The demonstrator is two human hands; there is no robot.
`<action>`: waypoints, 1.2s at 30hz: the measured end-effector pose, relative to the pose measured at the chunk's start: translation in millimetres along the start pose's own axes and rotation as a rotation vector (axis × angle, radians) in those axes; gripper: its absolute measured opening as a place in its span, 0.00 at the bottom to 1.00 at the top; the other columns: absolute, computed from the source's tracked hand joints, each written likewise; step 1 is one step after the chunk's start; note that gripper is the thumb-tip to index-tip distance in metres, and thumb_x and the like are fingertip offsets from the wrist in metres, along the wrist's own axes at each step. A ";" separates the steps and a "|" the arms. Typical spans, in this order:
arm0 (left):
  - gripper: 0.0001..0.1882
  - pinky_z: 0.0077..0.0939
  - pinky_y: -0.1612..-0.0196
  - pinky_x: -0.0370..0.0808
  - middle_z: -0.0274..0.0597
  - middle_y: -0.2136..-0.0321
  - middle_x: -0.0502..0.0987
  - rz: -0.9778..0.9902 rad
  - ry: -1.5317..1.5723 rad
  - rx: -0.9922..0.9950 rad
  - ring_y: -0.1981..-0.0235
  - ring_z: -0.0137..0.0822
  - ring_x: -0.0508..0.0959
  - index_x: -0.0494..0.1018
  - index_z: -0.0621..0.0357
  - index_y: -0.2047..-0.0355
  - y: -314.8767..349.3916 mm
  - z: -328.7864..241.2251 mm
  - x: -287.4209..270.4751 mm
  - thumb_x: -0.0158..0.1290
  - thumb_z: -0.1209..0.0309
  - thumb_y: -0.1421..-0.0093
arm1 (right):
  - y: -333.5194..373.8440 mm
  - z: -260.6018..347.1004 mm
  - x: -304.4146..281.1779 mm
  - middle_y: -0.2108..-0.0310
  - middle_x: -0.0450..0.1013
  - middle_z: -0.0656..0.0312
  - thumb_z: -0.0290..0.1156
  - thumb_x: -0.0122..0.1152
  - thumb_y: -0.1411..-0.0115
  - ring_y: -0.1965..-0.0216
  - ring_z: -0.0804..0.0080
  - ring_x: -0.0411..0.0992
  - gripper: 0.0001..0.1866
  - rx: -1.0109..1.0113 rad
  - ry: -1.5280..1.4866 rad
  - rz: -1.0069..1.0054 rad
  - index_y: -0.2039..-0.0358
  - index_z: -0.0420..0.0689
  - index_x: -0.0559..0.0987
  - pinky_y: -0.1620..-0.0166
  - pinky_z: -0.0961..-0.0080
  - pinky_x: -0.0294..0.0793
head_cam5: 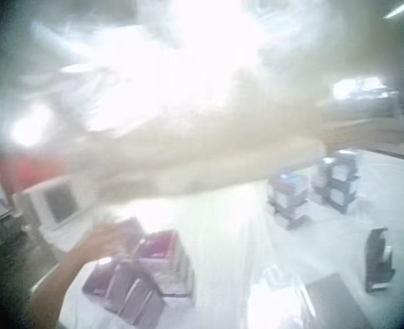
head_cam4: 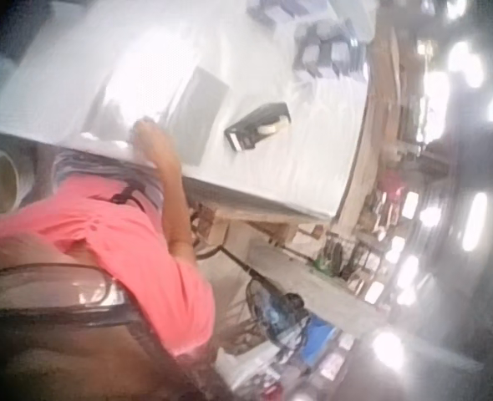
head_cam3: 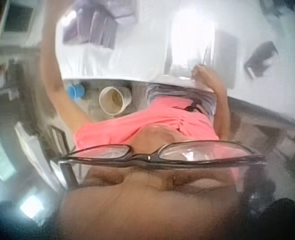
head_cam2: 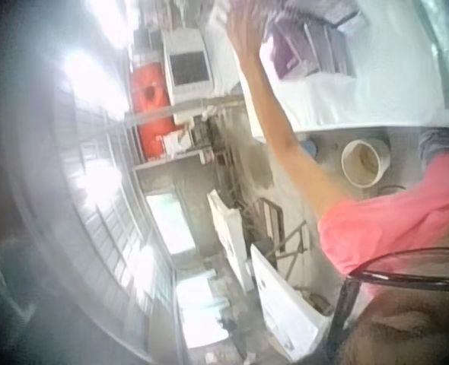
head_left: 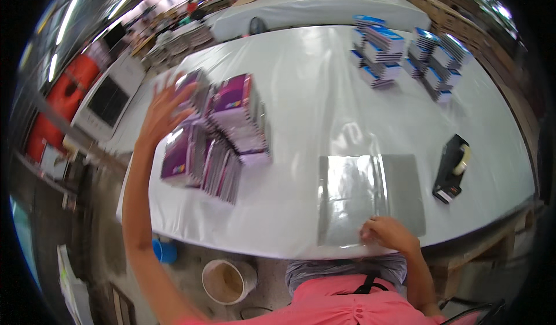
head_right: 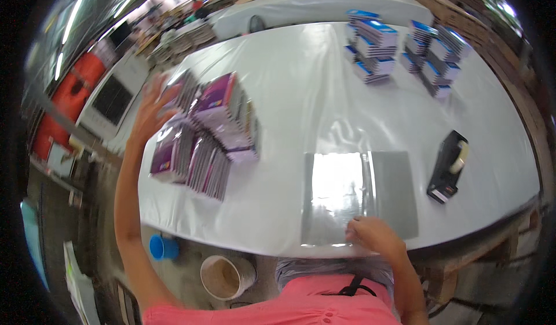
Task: The person places a stack of notebooks into a plastic sleeve, folds the sleeve over the stack, and secures it using pieces of adhesive tape.
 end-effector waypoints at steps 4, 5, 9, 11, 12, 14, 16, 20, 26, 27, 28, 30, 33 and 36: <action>0.30 0.47 0.35 0.55 0.56 0.33 0.52 -0.499 0.371 -0.218 0.32 0.55 0.52 0.61 0.53 0.36 -9.2 -92.5 -36.7 0.53 0.73 0.40 | -31.6 -38.2 -55.5 0.65 0.74 0.53 0.35 0.57 0.40 0.62 0.53 0.72 0.12 -0.136 -0.093 -0.271 0.61 0.40 0.77 0.57 0.61 0.71; 0.30 0.45 0.35 0.55 0.60 0.33 0.50 -0.584 0.525 -0.262 0.32 0.56 0.52 0.59 0.61 0.36 -12.4 -127.3 -32.1 0.51 0.73 0.38 | -44.0 -42.1 -84.6 0.65 0.74 0.54 0.33 0.58 0.41 0.62 0.56 0.73 0.13 -0.124 -0.029 -0.392 0.59 0.40 0.76 0.56 0.63 0.71; 0.37 0.43 0.32 0.46 0.60 0.33 0.51 -0.389 0.931 -0.282 0.31 0.54 0.48 0.55 0.66 0.35 -12.6 -254.3 35.2 0.57 0.76 0.44 | -129.0 -85.9 -169.1 0.63 0.75 0.62 0.37 0.61 0.39 0.60 0.75 0.73 0.16 -0.043 -0.823 -0.606 0.56 0.39 0.76 0.56 0.75 0.73; 0.41 0.43 0.31 0.41 0.56 0.31 0.45 -0.066 1.244 -0.409 0.29 0.52 0.40 0.48 0.59 0.32 -39.2 -308.0 85.3 0.57 0.72 0.42 | -152.3 -106.7 -214.3 0.63 0.75 0.61 0.43 0.64 0.41 0.59 0.74 0.74 0.21 -0.025 -0.805 -0.749 0.57 0.38 0.75 0.55 0.72 0.73; 0.42 0.43 0.31 0.42 0.55 0.31 0.42 0.048 1.263 -0.457 0.29 0.50 0.40 0.40 0.59 0.31 -48.4 -325.8 112.2 0.53 0.65 0.37 | -166.3 -118.1 -230.9 0.63 0.75 0.59 0.46 0.66 0.44 0.60 0.72 0.74 0.24 -0.033 -0.985 -0.759 0.58 0.39 0.75 0.56 0.71 0.74; 0.42 0.43 0.31 0.41 0.55 0.31 0.40 0.132 1.303 -0.549 0.29 0.51 0.40 0.38 0.60 0.31 -53.1 -346.4 155.0 0.50 0.61 0.36 | -196.4 -141.4 -262.0 0.60 0.74 0.54 0.53 0.68 0.48 0.59 0.65 0.74 0.33 0.022 -1.257 -0.795 0.55 0.37 0.73 0.55 0.66 0.75; 0.41 0.44 0.31 0.37 0.55 0.31 0.40 0.124 1.083 -0.432 0.30 0.52 0.40 0.36 0.64 0.32 -55.2 -358.7 189.1 0.39 0.50 0.32 | -220.3 -161.3 -301.7 0.56 0.73 0.50 0.57 0.68 0.49 0.57 0.60 0.74 0.39 0.088 -1.340 -0.855 0.52 0.35 0.71 0.54 0.61 0.76; 0.40 0.44 0.31 0.35 0.54 0.31 0.41 0.217 1.019 -0.442 0.30 0.51 0.40 0.37 0.66 0.32 -53.6 -355.8 178.3 0.33 0.48 0.32 | -269.9 -161.0 -336.9 0.46 0.67 0.45 0.62 0.71 0.56 0.49 0.49 0.70 0.51 0.343 -1.405 -0.953 0.43 0.36 0.65 0.51 0.49 0.74; 0.39 0.45 0.31 0.36 0.54 0.31 0.42 0.296 0.971 -0.424 0.29 0.51 0.39 0.39 0.65 0.32 -65.5 -363.8 168.1 0.34 0.50 0.32 | -321.4 -202.2 -375.2 0.47 0.65 0.39 0.59 0.72 0.56 0.49 0.43 0.68 0.50 0.492 -1.309 -1.023 0.42 0.40 0.63 0.54 0.41 0.71; 0.39 0.45 0.31 0.36 0.54 0.31 0.42 0.303 0.970 -0.431 0.29 0.51 0.39 0.39 0.65 0.32 -64.0 -362.7 168.6 0.34 0.50 0.32 | -329.7 -202.3 -377.2 0.47 0.66 0.41 0.57 0.73 0.55 0.51 0.43 0.68 0.47 0.505 -1.268 -1.036 0.42 0.43 0.65 0.55 0.42 0.71; 0.38 0.46 0.31 0.36 0.54 0.31 0.42 0.290 0.957 -0.425 0.29 0.51 0.40 0.40 0.64 0.32 -63.7 -362.8 168.9 0.35 0.51 0.32 | -333.5 -204.3 -380.5 0.49 0.67 0.43 0.52 0.74 0.55 0.53 0.45 0.69 0.43 0.593 -1.295 -1.013 0.43 0.45 0.66 0.56 0.44 0.72; 0.38 0.46 0.31 0.37 0.54 0.31 0.42 0.289 0.933 -0.435 0.29 0.51 0.40 0.41 0.64 0.32 -59.1 -359.4 170.2 0.35 0.51 0.32 | -341.7 -197.5 -376.8 0.53 0.70 0.48 0.45 0.76 0.57 0.58 0.52 0.72 0.38 0.642 -1.342 -1.080 0.48 0.43 0.70 0.64 0.49 0.76; 0.37 0.48 0.31 0.38 0.54 0.31 0.42 0.285 0.926 -0.448 0.30 0.52 0.41 0.41 0.63 0.32 -54.9 -353.7 168.6 0.37 0.53 0.32 | -342.0 -179.7 -374.1 0.55 0.71 0.49 0.41 0.77 0.59 0.61 0.55 0.73 0.36 0.566 -1.453 -1.216 0.52 0.40 0.71 0.68 0.54 0.77; 0.38 0.48 0.31 0.39 0.55 0.31 0.42 0.263 0.924 -0.426 0.30 0.54 0.42 0.40 0.63 0.32 -58.5 -359.7 171.2 0.39 0.55 0.33 | -320.4 -179.0 -386.1 0.59 0.71 0.48 0.41 0.78 0.60 0.63 0.55 0.73 0.35 0.538 -1.540 -1.263 0.55 0.40 0.71 0.70 0.59 0.76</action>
Point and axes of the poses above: each hand's wrist, its own y-axis away from the middle knuckle, its own x-axis out of the palm, z = x × y, the point moved 1 cm from there along -y, towards the middle knuckle
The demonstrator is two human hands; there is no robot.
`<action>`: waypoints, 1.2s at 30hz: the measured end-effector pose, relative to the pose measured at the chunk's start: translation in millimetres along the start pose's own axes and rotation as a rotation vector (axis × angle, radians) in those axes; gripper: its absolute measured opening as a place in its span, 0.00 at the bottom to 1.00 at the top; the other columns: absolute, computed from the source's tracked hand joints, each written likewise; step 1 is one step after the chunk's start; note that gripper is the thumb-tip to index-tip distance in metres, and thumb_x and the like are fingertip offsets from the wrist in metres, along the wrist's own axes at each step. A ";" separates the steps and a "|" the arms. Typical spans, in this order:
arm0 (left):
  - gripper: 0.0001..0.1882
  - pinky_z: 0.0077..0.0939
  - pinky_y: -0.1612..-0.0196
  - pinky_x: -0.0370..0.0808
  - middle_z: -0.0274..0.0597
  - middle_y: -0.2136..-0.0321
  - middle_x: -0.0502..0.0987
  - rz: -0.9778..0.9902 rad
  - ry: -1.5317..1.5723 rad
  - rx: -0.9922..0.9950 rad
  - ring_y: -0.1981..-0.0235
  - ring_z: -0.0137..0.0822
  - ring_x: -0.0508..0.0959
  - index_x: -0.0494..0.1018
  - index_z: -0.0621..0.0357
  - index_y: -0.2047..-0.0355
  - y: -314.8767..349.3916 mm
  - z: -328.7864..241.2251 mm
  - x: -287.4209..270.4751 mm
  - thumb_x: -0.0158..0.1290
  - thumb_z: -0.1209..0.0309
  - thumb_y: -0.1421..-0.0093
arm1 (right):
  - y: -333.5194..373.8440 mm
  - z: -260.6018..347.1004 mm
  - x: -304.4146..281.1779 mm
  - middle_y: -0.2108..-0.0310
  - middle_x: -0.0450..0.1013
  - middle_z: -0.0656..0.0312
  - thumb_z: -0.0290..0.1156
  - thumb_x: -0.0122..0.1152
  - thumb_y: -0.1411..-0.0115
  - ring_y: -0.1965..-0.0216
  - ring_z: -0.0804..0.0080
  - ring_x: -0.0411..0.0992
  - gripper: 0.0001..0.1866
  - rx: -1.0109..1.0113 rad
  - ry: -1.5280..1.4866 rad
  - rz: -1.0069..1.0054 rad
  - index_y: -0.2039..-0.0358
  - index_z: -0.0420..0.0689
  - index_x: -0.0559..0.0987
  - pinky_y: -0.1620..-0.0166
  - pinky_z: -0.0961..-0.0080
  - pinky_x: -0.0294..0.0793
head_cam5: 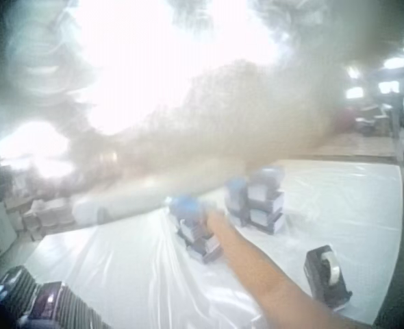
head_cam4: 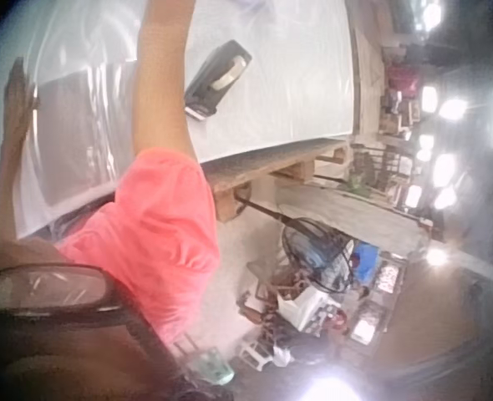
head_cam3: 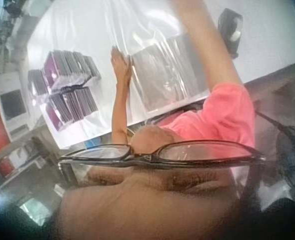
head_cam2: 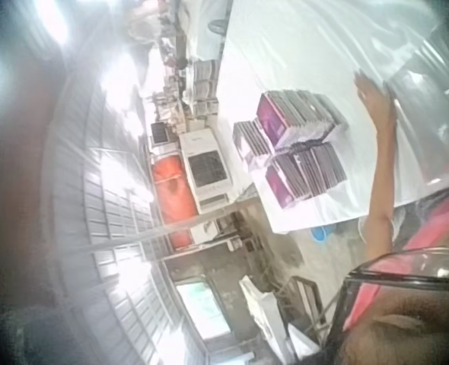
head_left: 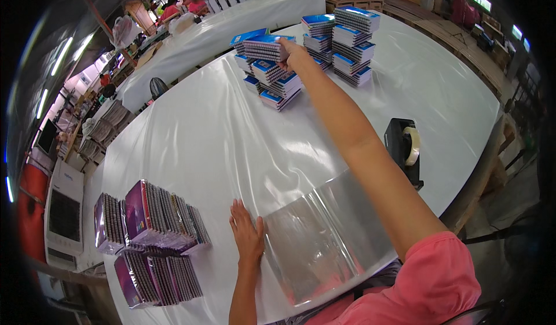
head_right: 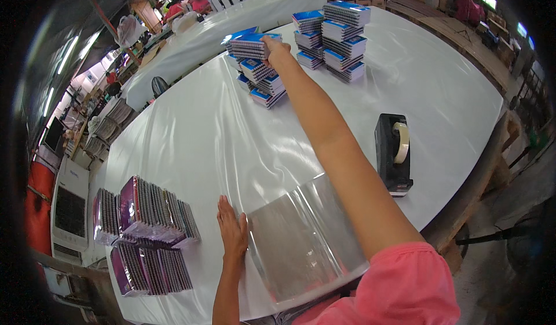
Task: The person places a stack of notebooks into a plastic sleeve, folds the sleeve over the stack, and secures it using pieces of adhesive tape.
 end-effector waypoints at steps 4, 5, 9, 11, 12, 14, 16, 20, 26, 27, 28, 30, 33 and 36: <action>0.39 0.49 0.31 0.40 0.55 0.31 0.42 -0.022 -0.028 0.023 0.30 0.55 0.42 0.39 0.63 0.32 -4.0 2.3 7.0 0.42 0.58 0.34 | 36.4 22.8 -38.9 0.77 0.74 0.60 0.44 0.77 0.59 0.77 0.71 0.72 0.23 -0.328 0.205 0.400 0.69 0.42 0.77 0.75 0.74 0.72; 0.39 0.49 0.32 0.40 0.55 0.31 0.42 -0.046 -0.055 0.021 0.30 0.55 0.41 0.39 0.63 0.32 -0.4 11.0 3.6 0.43 0.58 0.34 | 63.4 21.6 -46.7 0.78 0.74 0.60 0.45 0.77 0.59 0.76 0.73 0.72 0.23 -0.429 0.324 0.525 0.70 0.41 0.78 0.74 0.76 0.71; 0.44 0.48 0.31 0.38 0.52 0.30 0.41 -0.108 0.173 0.038 0.30 0.55 0.41 0.38 0.61 0.31 1.3 12.7 0.2 0.50 0.57 0.37 | 156.6 33.2 -92.6 0.74 0.75 0.59 0.45 0.75 0.58 0.73 0.72 0.73 0.25 -0.666 0.777 0.719 0.68 0.37 0.80 0.69 0.77 0.72; 0.56 0.48 0.31 0.37 0.51 0.30 0.40 -0.205 0.339 0.030 0.30 0.53 0.40 0.36 0.58 0.31 9.1 4.4 -23.9 0.60 0.48 0.46 | 220.1 10.9 -116.9 0.71 0.77 0.56 0.51 0.72 0.63 0.71 0.64 0.76 0.32 -1.069 0.982 0.827 0.69 0.34 0.78 0.66 0.72 0.74; 0.56 0.48 0.31 0.37 0.51 0.30 0.40 -0.195 0.338 0.027 0.30 0.53 0.40 0.36 0.58 0.31 10.5 -5.4 -36.0 0.60 0.48 0.46 | 248.0 2.5 -132.2 0.68 0.77 0.53 0.52 0.72 0.65 0.68 0.61 0.76 0.34 -1.049 1.080 0.911 0.66 0.33 0.78 0.63 0.69 0.74; 0.73 0.47 0.30 0.38 0.51 0.30 0.39 -0.129 0.793 0.253 0.29 0.51 0.40 0.32 0.56 0.31 17.0 -34.5 -58.4 0.67 0.40 0.64 | 300.4 -12.6 -174.8 0.66 0.76 0.51 0.47 0.72 0.65 0.65 0.59 0.75 0.35 -0.988 1.259 1.071 0.59 0.34 0.76 0.60 0.68 0.74; 0.83 0.46 0.31 0.39 0.53 0.30 0.38 0.024 0.925 0.222 0.29 0.50 0.38 0.28 0.53 0.31 35.3 -82.4 -69.7 0.68 0.37 0.79 | 332.1 -31.1 -214.4 0.64 0.75 0.51 0.41 0.71 0.62 0.63 0.57 0.74 0.35 -0.960 1.355 1.222 0.53 0.38 0.73 0.57 0.68 0.73; 0.85 0.42 0.31 0.45 0.51 0.30 0.39 0.225 0.910 0.268 0.30 0.47 0.41 0.23 0.51 0.32 79.1 -80.4 -46.8 0.75 0.47 0.80 | 348.7 -96.8 -263.1 0.59 0.73 0.46 0.41 0.69 0.63 0.54 0.50 0.71 0.38 -1.039 1.393 1.380 0.50 0.37 0.70 0.54 0.63 0.71; 0.81 0.40 0.33 0.54 0.49 0.30 0.41 0.150 1.168 0.072 0.32 0.46 0.53 0.24 0.52 0.31 103.6 -104.4 -8.1 0.73 0.45 0.71 | 342.3 -149.3 -313.7 0.44 0.61 0.47 0.40 0.75 0.61 0.40 0.51 0.58 0.50 -0.848 0.945 1.314 0.39 0.41 0.59 0.39 0.62 0.58; 0.80 0.40 0.34 0.56 0.49 0.30 0.42 0.104 1.146 0.076 0.33 0.46 0.55 0.25 0.53 0.31 103.1 -106.2 -6.4 0.73 0.44 0.71 | 334.6 -160.3 -323.2 0.42 0.60 0.47 0.41 0.78 0.62 0.39 0.53 0.58 0.55 -0.661 0.740 1.248 0.37 0.42 0.56 0.38 0.62 0.58; 0.80 0.39 0.34 0.55 0.49 0.31 0.44 0.045 1.173 0.052 0.32 0.46 0.54 0.29 0.54 0.31 104.3 -110.7 -3.8 0.73 0.44 0.73 | 330.1 -184.7 -336.7 0.43 0.60 0.50 0.40 0.82 0.65 0.40 0.57 0.60 0.61 -0.594 0.809 1.198 0.35 0.43 0.50 0.38 0.63 0.58; 0.80 0.39 0.34 0.55 0.50 0.31 0.44 -0.020 1.167 0.073 0.32 0.46 0.53 0.30 0.55 0.31 103.9 -109.6 3.9 0.73 0.43 0.73 | 339.3 -215.0 -338.7 0.44 0.60 0.50 0.38 0.81 0.64 0.41 0.57 0.61 0.60 -0.479 0.684 1.168 0.36 0.43 0.50 0.39 0.65 0.59; 0.78 0.39 0.34 0.55 0.50 0.31 0.47 -0.080 1.188 0.080 0.33 0.45 0.56 0.33 0.55 0.31 109.9 -108.0 4.5 0.73 0.44 0.73 | 337.3 -226.1 -339.1 0.49 0.61 0.52 0.33 0.80 0.61 0.46 0.59 0.63 0.56 -0.417 0.548 1.119 0.38 0.43 0.52 0.41 0.68 0.60; 0.73 0.37 0.37 0.61 0.50 0.33 0.53 0.065 1.178 0.046 0.37 0.42 0.62 0.39 0.55 0.30 118.7 -98.9 -4.5 0.75 0.51 0.69 | 335.3 -217.5 -340.3 0.53 0.62 0.54 0.32 0.80 0.61 0.49 0.59 0.64 0.52 -0.700 0.699 1.090 0.40 0.44 0.54 0.43 0.68 0.62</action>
Point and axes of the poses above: each hand's wrist, its own y-axis away from the middle knuckle, its own x-axis out of the palm, z = x × y, the point moved 1 cm from there along -y, towards the middle knuckle
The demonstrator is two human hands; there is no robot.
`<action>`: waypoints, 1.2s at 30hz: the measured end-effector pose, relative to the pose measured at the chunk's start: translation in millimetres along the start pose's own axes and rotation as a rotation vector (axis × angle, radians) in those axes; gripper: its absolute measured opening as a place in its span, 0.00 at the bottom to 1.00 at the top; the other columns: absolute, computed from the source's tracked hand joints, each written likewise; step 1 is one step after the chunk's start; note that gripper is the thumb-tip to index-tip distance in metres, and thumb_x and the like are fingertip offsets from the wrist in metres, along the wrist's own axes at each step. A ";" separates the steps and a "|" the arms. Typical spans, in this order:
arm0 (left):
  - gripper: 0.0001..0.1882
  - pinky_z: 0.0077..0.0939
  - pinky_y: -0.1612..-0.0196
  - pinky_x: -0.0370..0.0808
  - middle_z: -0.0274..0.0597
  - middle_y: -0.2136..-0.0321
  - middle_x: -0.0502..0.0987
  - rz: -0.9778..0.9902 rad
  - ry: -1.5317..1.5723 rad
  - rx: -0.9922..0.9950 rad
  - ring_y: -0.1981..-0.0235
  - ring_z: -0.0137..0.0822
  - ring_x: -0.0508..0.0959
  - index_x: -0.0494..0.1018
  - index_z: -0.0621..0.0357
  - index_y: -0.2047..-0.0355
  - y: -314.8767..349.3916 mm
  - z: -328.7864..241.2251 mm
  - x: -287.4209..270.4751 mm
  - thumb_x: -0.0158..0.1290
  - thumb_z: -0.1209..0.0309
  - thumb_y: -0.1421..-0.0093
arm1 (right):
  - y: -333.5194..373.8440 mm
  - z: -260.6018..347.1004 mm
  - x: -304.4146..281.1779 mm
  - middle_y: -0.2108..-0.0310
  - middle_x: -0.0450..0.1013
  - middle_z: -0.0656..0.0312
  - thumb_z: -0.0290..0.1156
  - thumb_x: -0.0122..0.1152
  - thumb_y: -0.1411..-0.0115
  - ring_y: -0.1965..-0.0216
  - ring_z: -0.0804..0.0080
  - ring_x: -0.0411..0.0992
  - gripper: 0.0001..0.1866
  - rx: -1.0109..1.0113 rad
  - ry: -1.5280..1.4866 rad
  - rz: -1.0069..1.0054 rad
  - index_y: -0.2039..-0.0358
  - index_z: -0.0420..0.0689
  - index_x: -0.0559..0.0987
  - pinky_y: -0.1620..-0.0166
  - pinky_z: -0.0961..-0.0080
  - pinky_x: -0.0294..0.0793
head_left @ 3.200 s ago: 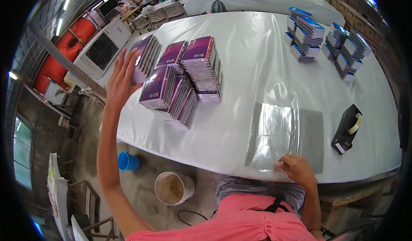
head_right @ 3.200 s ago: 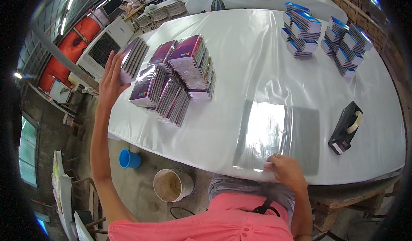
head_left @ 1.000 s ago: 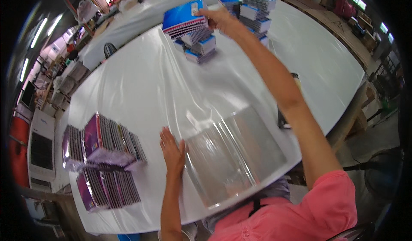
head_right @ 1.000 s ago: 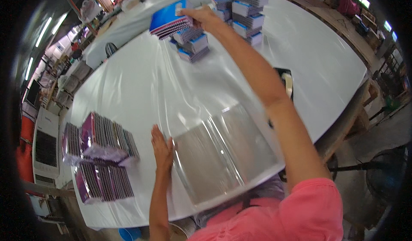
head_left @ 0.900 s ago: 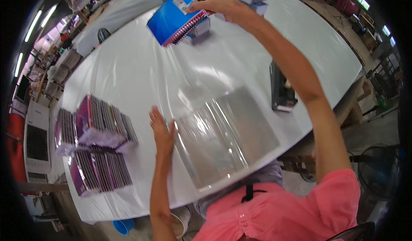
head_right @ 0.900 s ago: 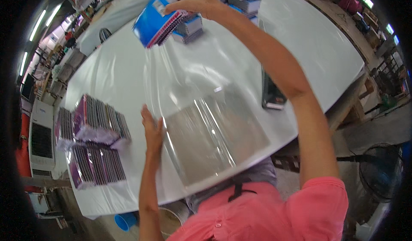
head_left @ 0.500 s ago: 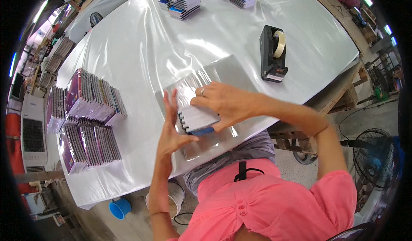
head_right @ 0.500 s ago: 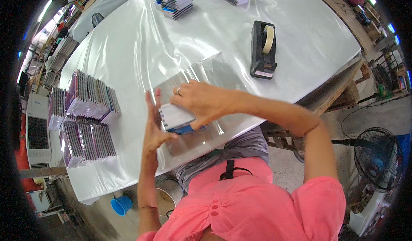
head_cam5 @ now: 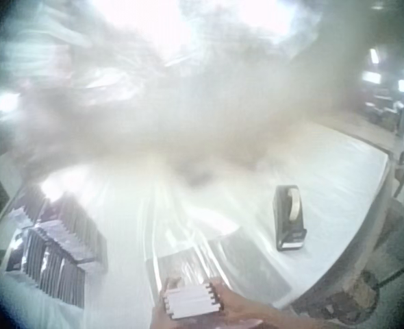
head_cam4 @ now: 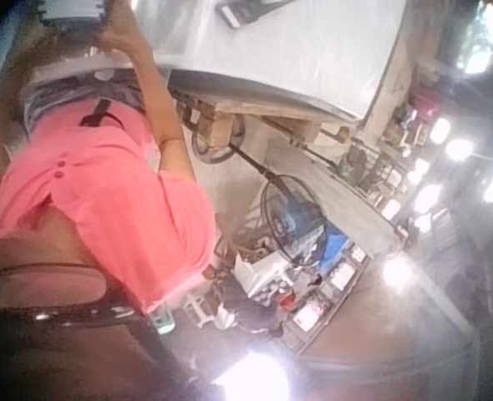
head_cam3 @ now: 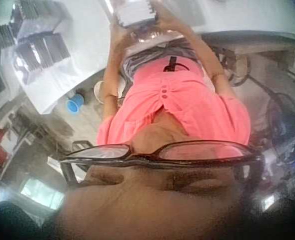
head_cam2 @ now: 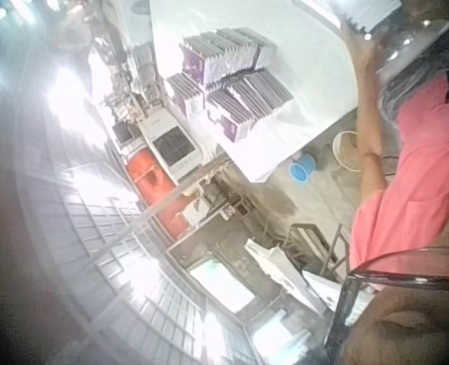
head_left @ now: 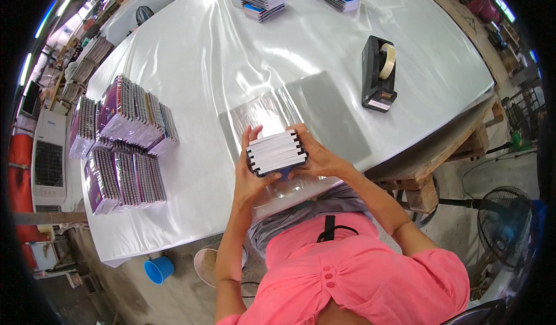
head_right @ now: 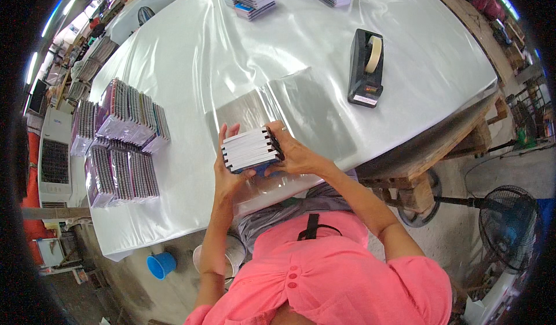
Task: The person places a stack of notebooks into a plastic sleeve, folds the sleeve over the stack, and secures it using pieces of adhesive tape.
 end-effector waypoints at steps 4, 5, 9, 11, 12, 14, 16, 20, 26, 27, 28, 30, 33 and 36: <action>0.60 0.32 0.43 0.69 0.46 0.44 0.68 -0.007 -0.167 0.000 0.46 0.37 0.72 0.51 0.58 0.33 9.7 2.3 -10.3 0.74 0.64 0.63 | 1.5 -4.8 2.8 0.55 0.63 0.56 0.33 0.81 0.62 0.51 0.61 0.65 0.50 0.012 -0.032 -0.019 0.42 0.44 0.58 0.45 0.68 0.64; 0.56 0.30 0.45 0.71 0.45 0.48 0.73 -0.047 -0.185 -0.008 0.49 0.36 0.75 0.53 0.59 0.33 9.8 -1.9 -8.8 0.73 0.68 0.61 | 1.7 -6.1 2.7 0.53 0.64 0.57 0.33 0.81 0.63 0.51 0.62 0.66 0.50 0.012 -0.030 -0.054 0.42 0.43 0.59 0.45 0.68 0.65; 0.47 0.28 0.47 0.72 0.44 0.53 0.76 -0.100 -0.198 -0.002 0.54 0.33 0.76 0.57 0.61 0.35 -9.8 -26.2 -2.2 0.69 0.68 0.54 | -15.6 5.5 -10.4 0.53 0.69 0.58 0.35 0.81 0.63 0.53 0.66 0.69 0.48 0.150 -0.185 -0.139 0.42 0.41 0.63 0.48 0.70 0.69; 0.37 0.27 0.51 0.74 0.44 0.54 0.77 -0.123 -0.399 -0.236 0.57 0.30 0.77 0.62 0.65 0.39 -31.0 -48.3 3.7 0.63 0.66 0.46 | -31.8 25.7 -33.7 0.50 0.71 0.58 0.36 0.79 0.59 0.49 0.68 0.70 0.45 0.428 -0.250 -0.141 0.41 0.40 0.66 0.46 0.72 0.69; 0.33 0.27 0.52 0.74 0.43 0.56 0.77 -0.112 -0.301 -0.290 0.58 0.30 0.77 0.65 0.65 0.41 -40.8 -56.8 10.4 0.61 0.63 0.43 | -37.2 16.1 -42.7 0.50 0.71 0.58 0.36 0.79 0.59 0.49 0.68 0.70 0.45 0.443 -0.250 -0.144 0.41 0.40 0.66 0.46 0.72 0.69; 0.28 0.26 0.57 0.75 0.40 0.60 0.77 -0.105 -0.137 -0.444 0.61 0.29 0.76 0.70 0.66 0.46 -59.7 -51.1 13.9 0.59 0.59 0.41 | -48.3 -6.1 -56.5 0.56 0.75 0.55 0.42 0.77 0.56 0.56 0.69 0.74 0.39 0.596 -0.348 -0.094 0.47 0.36 0.73 0.51 0.72 0.73; 0.27 0.26 0.58 0.75 0.39 0.61 0.77 -0.131 -0.132 -0.511 0.62 0.29 0.76 0.71 0.65 0.47 -64.5 -30.5 8.5 0.59 0.58 0.41 | -54.8 -10.1 -56.9 0.57 0.75 0.54 0.44 0.77 0.56 0.57 0.68 0.74 0.37 0.666 -0.293 -0.044 0.49 0.35 0.75 0.52 0.72 0.73; 0.25 0.22 0.69 0.70 0.36 0.67 0.77 -0.171 -0.244 -0.507 0.70 0.25 0.72 0.75 0.65 0.53 -61.1 9.1 6.1 0.58 0.55 0.40 | -51.0 -19.1 -47.4 0.59 0.76 0.53 0.50 0.75 0.57 0.58 0.68 0.75 0.38 0.750 -0.180 -0.015 0.51 0.35 0.76 0.55 0.73 0.74; 0.22 0.18 0.77 0.62 0.33 0.72 0.75 -0.170 -0.487 -0.465 0.75 0.21 0.66 0.76 0.64 0.53 -50.2 6.0 17.3 0.54 0.56 0.37 | -42.1 22.1 -48.3 0.65 0.74 0.41 0.54 0.63 0.45 0.63 0.53 0.74 0.30 0.680 0.464 0.098 0.63 0.34 0.79 0.59 0.66 0.73; 0.22 0.18 0.76 0.63 0.33 0.71 0.75 -0.173 -0.428 -0.514 0.75 0.21 0.67 0.74 0.63 0.50 -45.5 4.7 19.6 0.53 0.58 0.36 | -32.6 17.6 -41.5 0.65 0.74 0.41 0.54 0.63 0.45 0.63 0.53 0.74 0.30 0.682 0.461 0.101 0.63 0.34 0.79 0.59 0.66 0.73; 0.23 0.17 0.75 0.64 0.33 0.70 0.75 -0.176 -0.367 -0.560 0.74 0.21 0.67 0.72 0.63 0.47 -42.9 4.1 21.2 0.52 0.59 0.35 | -21.3 8.9 -36.2 0.67 0.73 0.41 0.52 0.60 0.42 0.65 0.50 0.73 0.27 0.594 0.551 -0.100 0.66 0.34 0.79 0.60 0.63 0.71; 0.25 0.18 0.74 0.66 0.34 0.72 0.76 -0.161 -0.345 -0.494 0.74 0.22 0.69 0.69 0.65 0.44 -39.1 12.1 21.4 0.53 0.61 0.36 | -10.1 -3.8 -33.5 0.70 0.72 0.41 0.49 0.56 0.38 0.67 0.47 0.71 0.25 0.505 0.636 -0.299 0.69 0.34 0.78 0.61 0.61 0.70; 0.28 0.19 0.72 0.69 0.36 0.72 0.77 -0.138 -0.291 -0.448 0.72 0.23 0.71 0.64 0.67 0.41 -35.7 18.6 20.0 0.53 0.63 0.37 | -4.9 -13.3 -34.1 0.73 0.69 0.46 0.46 0.52 0.35 0.69 0.52 0.70 0.23 0.452 0.398 -0.221 0.68 0.35 0.78 0.63 0.62 0.68; 0.28 0.19 0.71 0.69 0.37 0.70 0.77 -0.131 -0.240 -0.464 0.72 0.23 0.72 0.63 0.67 0.40 -34.3 14.9 23.0 0.53 0.64 0.37 | -2.4 -15.2 -37.1 0.73 0.69 0.48 0.45 0.52 0.34 0.70 0.57 0.69 0.22 0.484 0.311 -0.196 0.66 0.34 0.77 0.64 0.63 0.66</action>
Point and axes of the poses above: each hand's wrist, its own y-axis away from the middle knuckle, its own x-axis out of the palm, z = x × y, the point moved 1 cm from there along -y, towards the middle knuckle
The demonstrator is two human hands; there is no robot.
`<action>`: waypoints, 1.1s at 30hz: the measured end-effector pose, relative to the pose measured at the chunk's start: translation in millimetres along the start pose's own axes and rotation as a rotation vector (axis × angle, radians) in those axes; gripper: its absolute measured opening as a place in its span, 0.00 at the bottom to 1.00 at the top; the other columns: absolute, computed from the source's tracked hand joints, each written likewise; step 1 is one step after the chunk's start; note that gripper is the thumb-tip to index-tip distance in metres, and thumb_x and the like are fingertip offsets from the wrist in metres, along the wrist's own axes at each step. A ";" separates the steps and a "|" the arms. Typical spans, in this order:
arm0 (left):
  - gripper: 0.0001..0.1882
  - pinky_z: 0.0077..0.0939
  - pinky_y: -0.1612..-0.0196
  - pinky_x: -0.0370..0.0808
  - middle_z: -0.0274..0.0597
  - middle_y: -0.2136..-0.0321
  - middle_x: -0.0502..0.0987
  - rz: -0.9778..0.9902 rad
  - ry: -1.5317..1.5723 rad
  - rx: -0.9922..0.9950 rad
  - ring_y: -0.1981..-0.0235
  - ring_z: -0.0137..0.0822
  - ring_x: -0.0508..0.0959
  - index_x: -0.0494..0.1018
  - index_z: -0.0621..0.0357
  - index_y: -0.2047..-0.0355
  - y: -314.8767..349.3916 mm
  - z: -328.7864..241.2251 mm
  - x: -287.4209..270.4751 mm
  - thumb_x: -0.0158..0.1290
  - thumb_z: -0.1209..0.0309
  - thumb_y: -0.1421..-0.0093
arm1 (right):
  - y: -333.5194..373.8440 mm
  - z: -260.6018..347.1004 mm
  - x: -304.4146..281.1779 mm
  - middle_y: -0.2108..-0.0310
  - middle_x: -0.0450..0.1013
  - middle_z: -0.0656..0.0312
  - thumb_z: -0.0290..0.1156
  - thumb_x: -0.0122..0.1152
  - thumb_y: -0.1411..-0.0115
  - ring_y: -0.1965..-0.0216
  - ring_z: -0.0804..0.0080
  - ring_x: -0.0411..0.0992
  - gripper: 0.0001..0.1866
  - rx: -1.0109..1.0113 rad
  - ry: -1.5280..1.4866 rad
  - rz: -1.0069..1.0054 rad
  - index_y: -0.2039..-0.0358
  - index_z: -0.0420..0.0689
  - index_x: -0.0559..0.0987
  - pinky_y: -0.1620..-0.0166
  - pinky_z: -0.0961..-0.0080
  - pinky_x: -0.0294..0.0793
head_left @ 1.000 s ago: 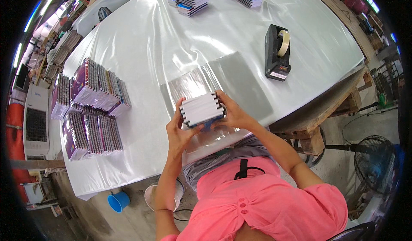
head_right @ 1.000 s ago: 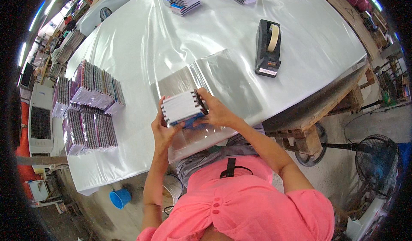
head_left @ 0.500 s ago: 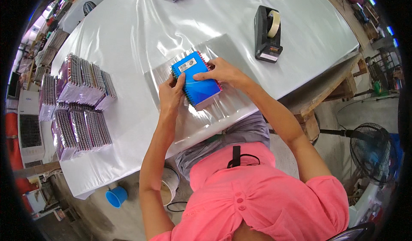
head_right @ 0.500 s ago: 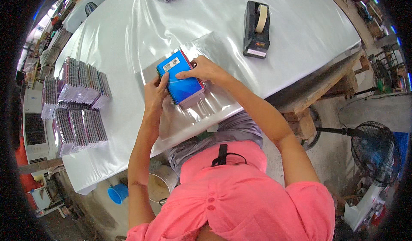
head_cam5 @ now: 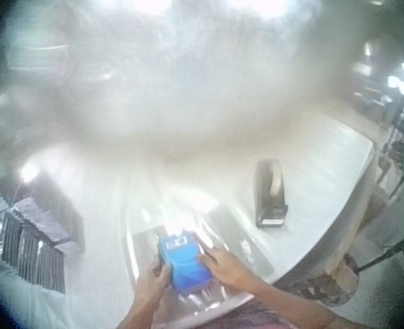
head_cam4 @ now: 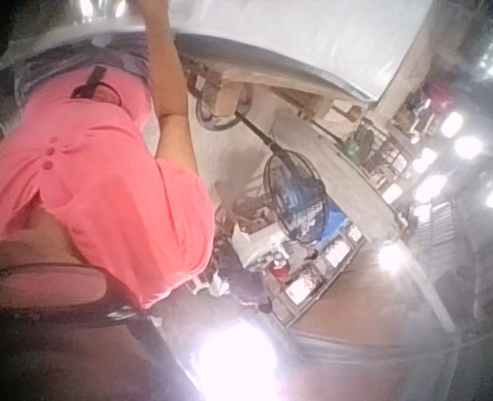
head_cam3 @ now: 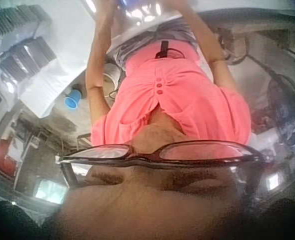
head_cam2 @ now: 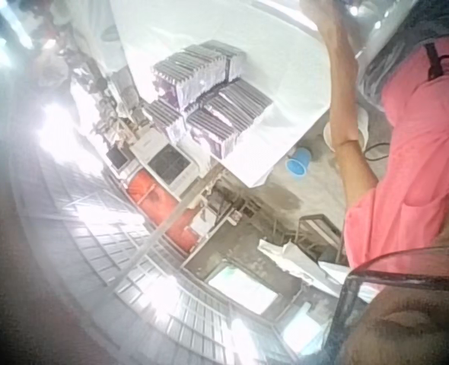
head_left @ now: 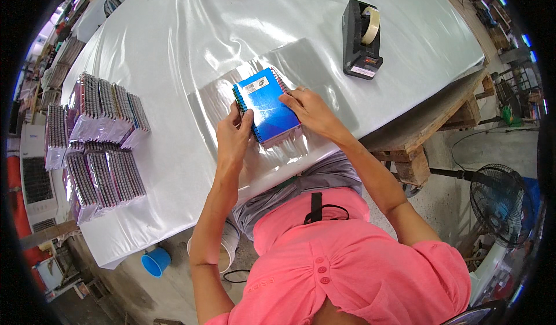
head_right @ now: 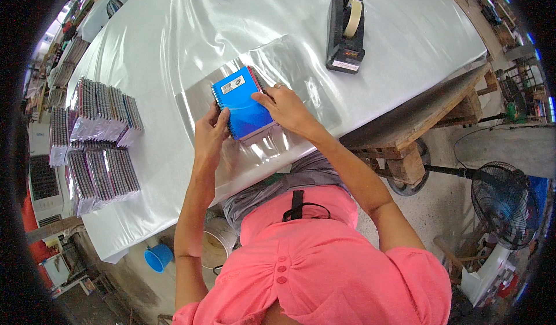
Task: The person places a stack of notebooks into a plastic sleeve, folds the sleeve over the stack, and secures it using pieces of adhesive tape.
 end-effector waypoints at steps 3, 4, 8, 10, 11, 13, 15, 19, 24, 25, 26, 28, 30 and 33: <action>0.28 0.19 0.72 0.68 0.37 0.71 0.77 -0.023 0.025 -0.002 0.73 0.23 0.71 0.64 0.66 0.40 1.5 0.3 0.8 0.53 0.64 0.36 | 1.9 3.5 -1.8 0.74 0.69 0.49 0.43 0.52 0.34 0.72 0.60 0.68 0.21 0.003 0.043 0.012 0.66 0.34 0.77 0.65 0.65 0.66; 0.27 0.19 0.73 0.68 0.36 0.71 0.77 -0.047 0.031 -0.006 0.74 0.22 0.70 0.64 0.66 0.40 1.8 0.2 0.7 0.52 0.65 0.36 | 2.6 4.9 -2.5 0.73 0.69 0.46 0.46 0.54 0.36 0.70 0.53 0.68 0.23 0.001 -0.032 -0.009 0.68 0.33 0.77 0.63 0.62 0.67; 0.26 0.21 0.64 0.73 0.45 0.62 0.78 -0.148 -0.116 0.015 0.65 0.33 0.77 0.63 0.62 0.39 14.9 2.4 -17.9 0.51 0.66 0.36 | 14.1 -10.5 -22.4 0.71 0.70 0.45 0.45 0.60 0.40 0.67 0.48 0.70 0.22 -0.059 -0.066 -0.355 0.70 0.34 0.78 0.61 0.60 0.68; 0.25 0.51 0.39 0.62 0.46 0.36 0.61 -0.263 -0.637 0.507 0.34 0.51 0.57 0.61 0.53 0.36 20.3 18.0 -41.2 0.47 0.65 0.33 | 24.3 -27.1 -44.8 0.71 0.70 0.47 0.43 0.62 0.42 0.66 0.49 0.70 0.19 -0.021 0.315 -0.544 0.69 0.35 0.78 0.62 0.61 0.68; 0.25 0.51 0.39 0.62 0.46 0.36 0.61 -0.256 -0.636 0.515 0.34 0.51 0.57 0.61 0.53 0.36 22.6 24.8 -47.8 0.47 0.65 0.33 | 29.1 -34.6 -51.2 0.71 0.71 0.49 0.41 0.63 0.43 0.65 0.51 0.70 0.17 0.027 0.693 -0.714 0.68 0.36 0.79 0.62 0.62 0.68; 0.26 0.64 0.36 0.46 0.41 0.34 0.57 -0.137 -1.303 0.360 0.31 0.58 0.44 0.61 0.47 0.36 25.3 39.2 -57.2 0.46 0.61 0.34 | 32.2 -46.0 -51.5 0.73 0.70 0.52 0.40 0.67 0.46 0.68 0.56 0.70 0.17 0.022 0.741 -0.658 0.71 0.37 0.77 0.64 0.65 0.69; 0.25 0.74 0.39 0.42 0.34 0.33 0.57 -0.161 -1.218 0.487 0.31 0.60 0.41 0.62 0.45 0.36 21.5 50.5 -64.3 0.44 0.58 0.33 | 32.7 -49.5 -55.9 0.75 0.70 0.55 0.39 0.70 0.49 0.71 0.62 0.70 0.18 0.016 0.788 -0.594 0.75 0.37 0.75 0.66 0.68 0.70; 0.25 0.72 0.38 0.42 0.30 0.34 0.59 -0.174 -1.256 0.465 0.31 0.61 0.43 0.64 0.44 0.37 18.4 49.9 -67.6 0.45 0.58 0.34 | 33.2 -53.0 -69.1 0.76 0.72 0.57 0.38 0.73 0.54 0.73 0.62 0.71 0.18 0.391 0.141 -0.382 0.72 0.39 0.74 0.66 0.68 0.71; 0.24 0.71 0.38 0.41 0.29 0.35 0.60 -0.190 -1.238 0.453 0.31 0.61 0.44 0.65 0.44 0.38 16.9 52.0 -67.3 0.46 0.57 0.34 | 39.4 -49.4 -67.1 0.78 0.74 0.56 0.28 0.74 0.58 0.75 0.69 0.74 0.18 0.359 0.020 -0.485 0.68 0.37 0.75 0.69 0.72 0.71; 0.24 0.71 0.38 0.41 0.29 0.35 0.60 -0.195 -1.241 0.451 0.31 0.61 0.44 0.65 0.44 0.38 17.0 51.9 -67.1 0.46 0.57 0.34 | 40.1 -47.8 -65.5 0.77 0.75 0.55 0.27 0.73 0.58 0.75 0.68 0.74 0.18 0.352 0.008 -0.483 0.67 0.37 0.76 0.68 0.71 0.71; 0.24 0.71 0.38 0.40 0.29 0.35 0.60 -0.201 -1.243 0.450 0.31 0.61 0.44 0.65 0.44 0.38 17.1 52.0 -66.7 0.47 0.57 0.35 | 42.5 -45.3 -62.8 0.76 0.77 0.52 0.26 0.70 0.55 0.74 0.62 0.76 0.17 0.369 0.039 -0.485 0.64 0.35 0.76 0.68 0.68 0.72; 0.25 0.71 0.38 0.40 0.29 0.35 0.60 -0.202 -1.242 0.454 0.31 0.61 0.44 0.66 0.44 0.39 18.2 51.4 -67.6 0.47 0.58 0.35 | 42.6 -34.5 -61.6 0.75 0.77 0.50 0.26 0.68 0.52 0.73 0.58 0.76 0.15 0.351 0.091 -0.476 0.64 0.35 0.76 0.67 0.66 0.72; 0.25 0.71 0.38 0.40 0.29 0.35 0.60 -0.202 -1.241 0.459 0.31 0.61 0.44 0.66 0.45 0.39 18.9 50.8 -67.8 0.47 0.58 0.35 | 43.0 -31.6 -59.0 0.75 0.77 0.49 0.26 0.66 0.50 0.72 0.55 0.76 0.13 0.334 0.142 -0.469 0.65 0.35 0.76 0.67 0.64 0.72; 0.25 0.71 0.38 0.40 0.29 0.35 0.60 -0.210 -1.243 0.475 0.31 0.61 0.44 0.66 0.45 0.39 19.7 49.9 -67.7 0.48 0.58 0.35 | 43.0 -28.5 -54.5 0.75 0.76 0.49 0.25 0.62 0.47 0.71 0.51 0.75 0.09 0.224 0.278 -0.490 0.65 0.37 0.76 0.65 0.60 0.71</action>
Point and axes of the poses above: each hand's wrist, its own y-axis away from the middle knuckle, its own x-axis out of the palm, z = x × y, the point moved 1 cm from there along -y, towards the middle knuckle
